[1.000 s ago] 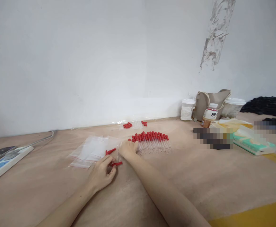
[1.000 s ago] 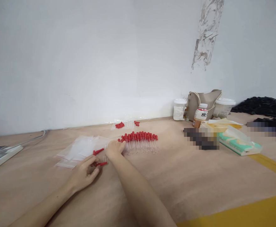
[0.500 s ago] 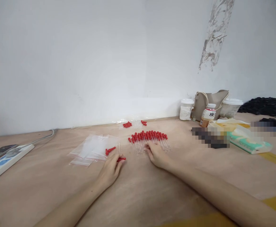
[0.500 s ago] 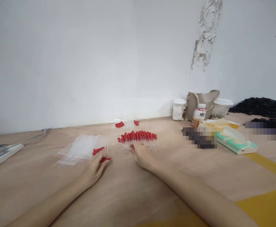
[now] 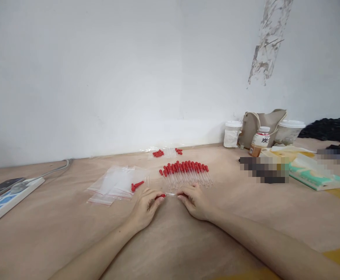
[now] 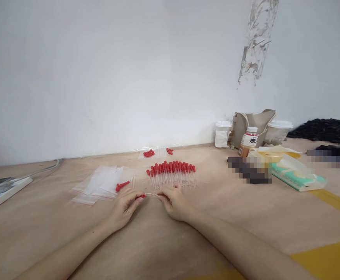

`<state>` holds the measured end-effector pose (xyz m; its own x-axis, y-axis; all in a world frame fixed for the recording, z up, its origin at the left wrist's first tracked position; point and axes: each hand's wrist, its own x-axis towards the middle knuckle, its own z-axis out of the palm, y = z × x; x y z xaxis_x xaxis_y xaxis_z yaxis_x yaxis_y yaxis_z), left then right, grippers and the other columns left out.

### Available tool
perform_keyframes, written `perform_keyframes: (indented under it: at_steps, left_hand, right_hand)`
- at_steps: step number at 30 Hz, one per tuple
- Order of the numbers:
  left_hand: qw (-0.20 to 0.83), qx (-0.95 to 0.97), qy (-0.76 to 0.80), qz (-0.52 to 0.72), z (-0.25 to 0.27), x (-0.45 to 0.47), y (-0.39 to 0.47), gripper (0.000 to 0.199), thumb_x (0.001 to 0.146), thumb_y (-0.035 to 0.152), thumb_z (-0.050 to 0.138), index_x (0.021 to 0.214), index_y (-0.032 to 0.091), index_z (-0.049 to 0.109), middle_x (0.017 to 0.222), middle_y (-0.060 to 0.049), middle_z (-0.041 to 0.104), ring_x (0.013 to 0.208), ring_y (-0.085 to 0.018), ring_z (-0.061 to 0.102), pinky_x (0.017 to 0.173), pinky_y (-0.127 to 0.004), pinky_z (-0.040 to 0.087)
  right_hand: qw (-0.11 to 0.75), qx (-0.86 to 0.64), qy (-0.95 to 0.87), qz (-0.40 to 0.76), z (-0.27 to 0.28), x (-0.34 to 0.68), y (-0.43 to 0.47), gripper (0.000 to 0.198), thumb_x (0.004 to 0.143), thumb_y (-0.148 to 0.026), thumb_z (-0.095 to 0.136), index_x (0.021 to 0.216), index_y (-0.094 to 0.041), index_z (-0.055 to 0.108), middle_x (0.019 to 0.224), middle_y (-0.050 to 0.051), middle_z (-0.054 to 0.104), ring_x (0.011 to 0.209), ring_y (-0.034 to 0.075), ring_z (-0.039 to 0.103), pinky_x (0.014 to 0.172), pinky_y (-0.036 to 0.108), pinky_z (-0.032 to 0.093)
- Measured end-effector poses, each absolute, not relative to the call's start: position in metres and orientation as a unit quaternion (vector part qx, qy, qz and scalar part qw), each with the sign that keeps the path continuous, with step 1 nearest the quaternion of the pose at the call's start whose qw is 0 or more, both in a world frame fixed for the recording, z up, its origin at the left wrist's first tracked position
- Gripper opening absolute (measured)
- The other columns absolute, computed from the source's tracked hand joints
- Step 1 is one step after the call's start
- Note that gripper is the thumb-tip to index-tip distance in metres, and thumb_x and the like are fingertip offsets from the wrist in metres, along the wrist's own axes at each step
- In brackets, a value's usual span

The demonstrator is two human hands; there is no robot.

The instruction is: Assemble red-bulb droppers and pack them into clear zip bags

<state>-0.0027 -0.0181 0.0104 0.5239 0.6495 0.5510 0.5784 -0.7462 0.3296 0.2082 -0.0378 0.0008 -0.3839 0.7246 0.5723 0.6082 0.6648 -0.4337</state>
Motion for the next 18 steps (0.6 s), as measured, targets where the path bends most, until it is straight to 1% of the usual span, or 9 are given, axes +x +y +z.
perform_keyframes:
  at_steps: [6,10,13,18]
  left_hand:
    - [0.145,0.859,0.352,0.342,0.005,0.0,-0.018,0.018,0.087,0.028,0.042,0.089,0.02,0.058,0.082,-0.001,0.062,0.08,-0.016,0.055,0.073,-0.028,0.042]
    - [0.185,0.857,0.344,0.337,0.002,-0.001,-0.02,0.019,0.087,0.028,0.041,0.085,0.019,0.058,0.077,0.0,0.061,0.074,-0.014,0.056,0.067,-0.024,0.043]
    - [0.191,0.869,0.33,0.315,0.004,0.0,-0.023,0.02,0.087,0.028,0.042,0.082,0.019,0.059,0.075,-0.001,0.06,0.071,-0.014,0.055,0.065,-0.023,0.042]
    - [0.141,0.897,0.325,0.265,0.008,0.002,-0.027,0.023,0.088,0.029,0.041,0.081,0.02,0.06,0.074,0.0,0.06,0.072,-0.015,0.054,0.071,-0.026,0.039]
  right_hand:
    - [0.37,-0.403,-0.833,0.078,-0.003,0.209,-0.037,0.018,0.084,-0.019,0.039,0.086,-0.02,0.057,0.081,0.001,0.063,0.073,0.013,0.053,0.077,0.031,0.027]
    - [0.356,-0.398,-0.841,0.08,-0.002,0.212,-0.034,0.02,0.084,-0.019,0.041,0.087,-0.024,0.06,0.079,-0.002,0.064,0.07,0.011,0.053,0.078,0.031,0.024]
    - [0.333,-0.386,-0.857,0.08,0.0,0.216,-0.031,0.02,0.084,-0.02,0.043,0.087,-0.025,0.062,0.08,-0.003,0.065,0.071,0.01,0.054,0.078,0.031,0.023]
    - [0.31,-0.372,-0.875,0.015,0.002,0.221,-0.029,0.018,0.082,-0.019,0.045,0.08,-0.023,0.063,0.077,-0.002,0.065,0.072,0.011,0.053,0.075,0.03,0.02]
